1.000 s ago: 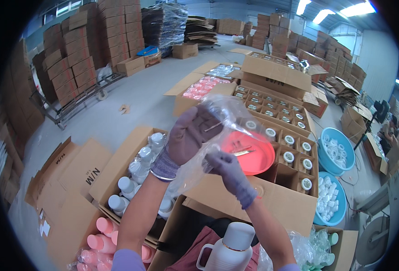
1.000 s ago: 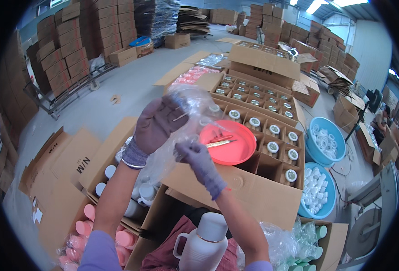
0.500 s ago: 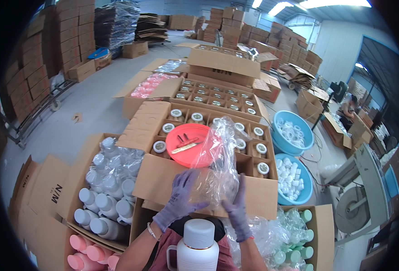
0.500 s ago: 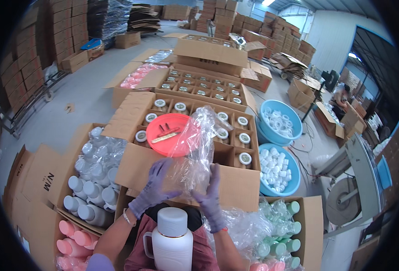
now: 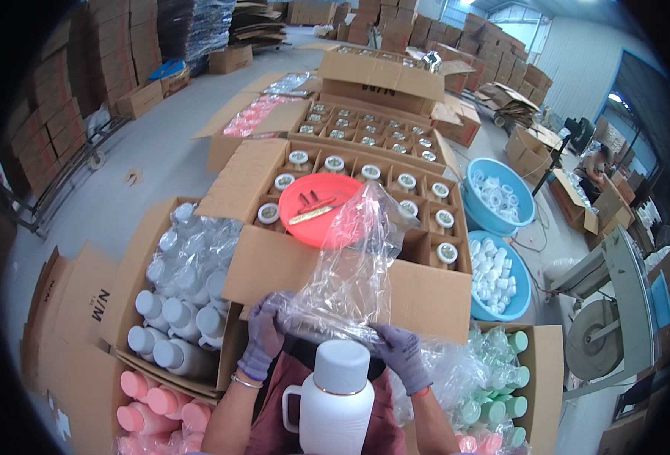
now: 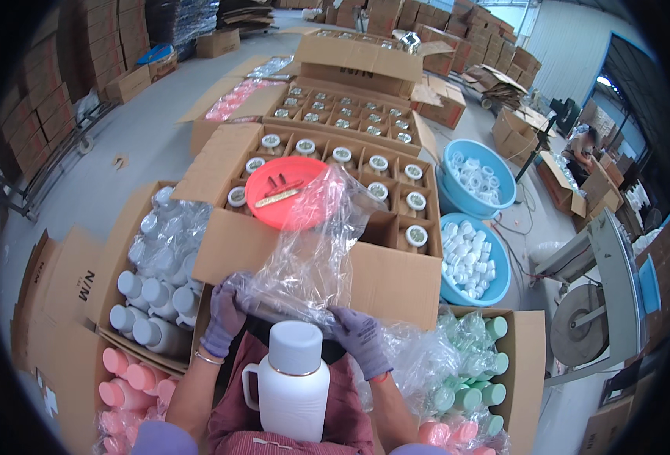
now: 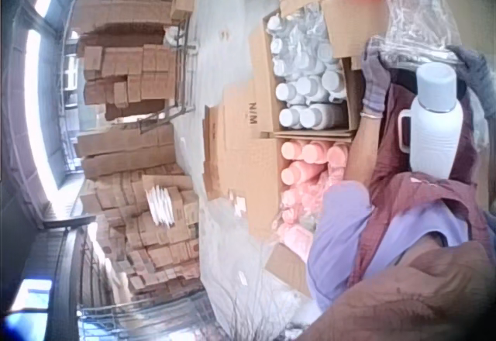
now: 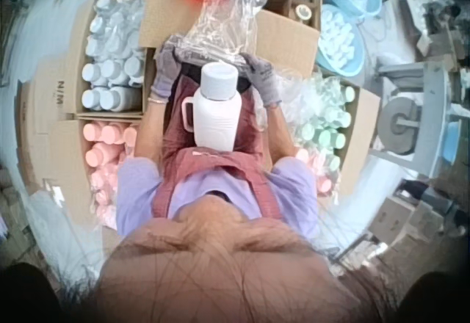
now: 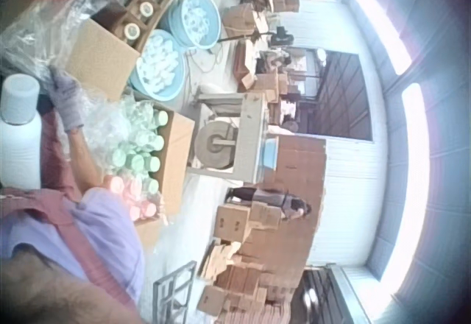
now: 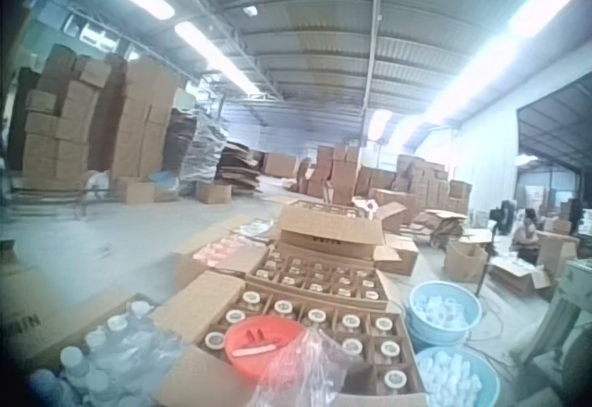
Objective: The person assembles thermos bottles by inserting a metal inner liner into the plastic body, screwing on the lid, and wrapping each unit in plastic. They handle pink and white bottles, repeatedly performing the same sequence of actions.
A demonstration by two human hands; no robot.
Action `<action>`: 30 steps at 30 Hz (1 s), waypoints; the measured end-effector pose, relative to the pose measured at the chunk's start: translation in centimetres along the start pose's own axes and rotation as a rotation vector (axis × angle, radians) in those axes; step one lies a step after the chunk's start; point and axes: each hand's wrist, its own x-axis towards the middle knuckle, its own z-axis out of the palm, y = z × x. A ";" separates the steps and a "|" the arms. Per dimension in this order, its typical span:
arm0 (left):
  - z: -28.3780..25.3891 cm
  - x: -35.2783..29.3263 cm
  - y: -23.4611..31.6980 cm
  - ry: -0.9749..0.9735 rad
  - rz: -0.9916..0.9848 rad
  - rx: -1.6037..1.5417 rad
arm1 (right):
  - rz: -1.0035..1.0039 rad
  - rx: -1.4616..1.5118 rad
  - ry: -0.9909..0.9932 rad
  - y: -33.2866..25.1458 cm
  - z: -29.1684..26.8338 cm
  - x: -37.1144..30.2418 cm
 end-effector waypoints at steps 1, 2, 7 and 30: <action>-0.7 -1.3 0.8 -0.088 -0.058 -0.002 | -0.051 -0.178 -0.061 -0.6 -0.2 -1.0; -1.4 -3.0 1.5 -0.176 -0.123 0.003 | 0.042 -0.169 -0.046 -0.5 -0.3 -3.1; -1.5 -12.4 6.3 -0.092 -0.237 0.111 | -0.209 0.044 0.033 -6.2 -1.6 -8.6; -14.0 -29.8 13.5 0.162 -0.862 -0.126 | -0.186 0.383 -0.760 -10.9 4.1 -12.0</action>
